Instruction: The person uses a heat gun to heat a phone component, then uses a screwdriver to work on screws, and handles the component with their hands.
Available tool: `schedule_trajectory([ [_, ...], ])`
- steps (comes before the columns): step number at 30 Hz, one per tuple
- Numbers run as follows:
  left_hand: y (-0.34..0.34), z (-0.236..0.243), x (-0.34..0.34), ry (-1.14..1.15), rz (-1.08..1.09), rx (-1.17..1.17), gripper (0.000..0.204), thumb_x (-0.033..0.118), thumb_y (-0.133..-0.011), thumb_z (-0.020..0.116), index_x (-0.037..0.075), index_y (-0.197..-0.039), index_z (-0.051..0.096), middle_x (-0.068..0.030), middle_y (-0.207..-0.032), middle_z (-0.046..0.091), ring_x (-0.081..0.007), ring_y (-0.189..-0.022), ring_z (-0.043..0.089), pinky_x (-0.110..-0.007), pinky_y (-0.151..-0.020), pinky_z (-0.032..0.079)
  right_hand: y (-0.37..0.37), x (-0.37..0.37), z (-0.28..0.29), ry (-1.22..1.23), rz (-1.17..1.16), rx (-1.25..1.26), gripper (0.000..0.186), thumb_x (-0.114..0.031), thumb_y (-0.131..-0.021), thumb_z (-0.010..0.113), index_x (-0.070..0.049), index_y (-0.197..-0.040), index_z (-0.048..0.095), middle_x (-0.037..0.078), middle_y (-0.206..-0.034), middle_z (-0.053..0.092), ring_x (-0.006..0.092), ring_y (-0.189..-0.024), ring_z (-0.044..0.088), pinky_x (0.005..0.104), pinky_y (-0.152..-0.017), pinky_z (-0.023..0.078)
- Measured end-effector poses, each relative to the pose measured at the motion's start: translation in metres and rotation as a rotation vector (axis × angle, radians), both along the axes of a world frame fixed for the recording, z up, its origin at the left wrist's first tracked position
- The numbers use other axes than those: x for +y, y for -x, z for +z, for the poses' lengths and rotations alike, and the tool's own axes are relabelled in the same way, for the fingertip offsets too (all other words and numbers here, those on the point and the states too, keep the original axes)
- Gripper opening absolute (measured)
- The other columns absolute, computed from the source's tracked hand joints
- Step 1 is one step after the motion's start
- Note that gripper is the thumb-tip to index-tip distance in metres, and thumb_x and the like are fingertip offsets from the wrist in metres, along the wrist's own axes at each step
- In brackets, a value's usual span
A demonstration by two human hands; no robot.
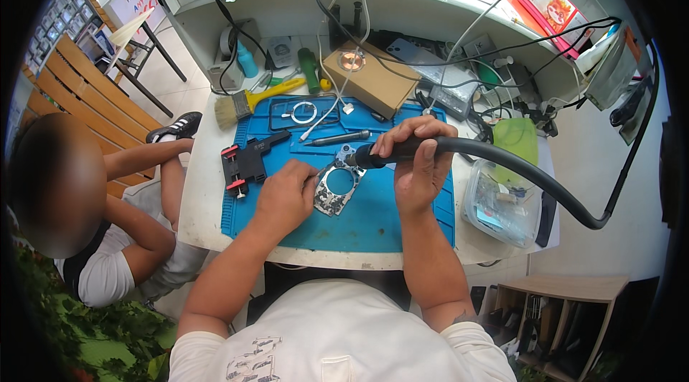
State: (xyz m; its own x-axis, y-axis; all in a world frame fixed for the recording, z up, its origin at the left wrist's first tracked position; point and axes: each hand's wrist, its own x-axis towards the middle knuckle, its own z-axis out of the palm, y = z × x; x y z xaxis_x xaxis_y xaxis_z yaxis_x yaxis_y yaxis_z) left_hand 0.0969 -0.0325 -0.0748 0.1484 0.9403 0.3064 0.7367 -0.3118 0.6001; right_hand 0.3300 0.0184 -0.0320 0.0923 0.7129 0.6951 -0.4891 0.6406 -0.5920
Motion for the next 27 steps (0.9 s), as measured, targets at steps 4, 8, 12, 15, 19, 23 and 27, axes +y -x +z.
schedule_trajectory([
  [4, -0.001, 0.017, -0.004, 0.029, 0.008, -0.002, 0.011, 0.008, -0.097, 0.08, 0.006, -0.107, 0.082, -0.0123, -0.104, 0.076, -0.0362, -0.084, 0.077, -0.045, -0.075, 0.061, 0.0, 0.0, -0.001, 0.007, 0.005, 0.0, 0.027, -0.032, -0.121, 0.058, -0.009, -0.13, 0.048, 0.013, -0.113, 0.058, 0.0217, -0.087, 0.067, 0.0447, -0.081, 0.062],
  [8, -0.002, 0.022, -0.004, 0.03, -0.034, 0.018, 0.009, 0.009, -0.095, 0.082, 0.008, -0.104, 0.083, -0.0106, -0.103, 0.076, -0.0355, -0.085, 0.077, -0.045, -0.075, 0.061, -0.001, 0.0, 0.001, 0.029, 0.012, -0.008, 0.026, -0.031, -0.121, 0.058, -0.008, -0.13, 0.048, 0.013, -0.112, 0.059, 0.0213, -0.087, 0.068, 0.044, -0.081, 0.063],
  [12, -0.002, 0.021, 0.0, 0.047, -0.039, 0.081, 0.009, 0.011, -0.095, 0.082, 0.008, -0.103, 0.084, -0.0099, -0.102, 0.075, -0.0358, -0.085, 0.077, -0.045, -0.076, 0.061, -0.002, 0.001, 0.001, 0.042, 0.021, -0.011, 0.025, -0.029, -0.121, 0.059, -0.007, -0.128, 0.049, 0.012, -0.112, 0.06, 0.0212, -0.086, 0.068, 0.0434, -0.08, 0.063],
  [15, -0.002, 0.022, 0.004, 0.029, -0.063, 0.13, 0.009, 0.011, -0.095, 0.082, 0.008, -0.103, 0.084, -0.01, -0.102, 0.075, -0.0359, -0.085, 0.077, -0.046, -0.077, 0.062, -0.003, 0.002, 0.0, 0.034, 0.013, -0.014, 0.024, -0.028, -0.12, 0.06, -0.007, -0.128, 0.05, 0.012, -0.113, 0.06, 0.0212, -0.086, 0.069, 0.043, -0.079, 0.063],
  [19, -0.005, 0.026, 0.008, 0.061, -0.056, 0.182, 0.009, 0.012, -0.095, 0.082, 0.008, -0.103, 0.084, -0.0101, -0.102, 0.075, -0.0361, -0.086, 0.077, -0.046, -0.078, 0.062, -0.003, 0.003, -0.001, 0.03, 0.007, -0.028, 0.025, -0.029, -0.121, 0.06, -0.007, -0.127, 0.049, 0.012, -0.112, 0.061, 0.0209, -0.085, 0.069, 0.0424, -0.079, 0.063],
  [23, -0.005, 0.023, 0.008, 0.049, -0.08, 0.169, 0.011, 0.01, -0.096, 0.081, 0.008, -0.106, 0.084, -0.0097, -0.104, 0.076, -0.0357, -0.087, 0.077, -0.046, -0.078, 0.062, -0.004, 0.003, 0.0, 0.032, 0.001, -0.017, 0.025, -0.03, -0.121, 0.06, -0.007, -0.127, 0.049, 0.012, -0.112, 0.061, 0.0207, -0.085, 0.069, 0.0419, -0.079, 0.063],
  [27, -0.003, 0.013, 0.007, 0.089, -0.069, 0.114, 0.013, 0.008, -0.097, 0.081, 0.008, -0.11, 0.084, -0.0099, -0.103, 0.076, -0.0349, -0.086, 0.077, -0.045, -0.077, 0.062, -0.003, 0.003, 0.001, 0.045, -0.002, -0.013, 0.025, -0.03, -0.121, 0.06, -0.007, -0.126, 0.049, 0.012, -0.111, 0.061, 0.0206, -0.085, 0.069, 0.042, -0.079, 0.063],
])
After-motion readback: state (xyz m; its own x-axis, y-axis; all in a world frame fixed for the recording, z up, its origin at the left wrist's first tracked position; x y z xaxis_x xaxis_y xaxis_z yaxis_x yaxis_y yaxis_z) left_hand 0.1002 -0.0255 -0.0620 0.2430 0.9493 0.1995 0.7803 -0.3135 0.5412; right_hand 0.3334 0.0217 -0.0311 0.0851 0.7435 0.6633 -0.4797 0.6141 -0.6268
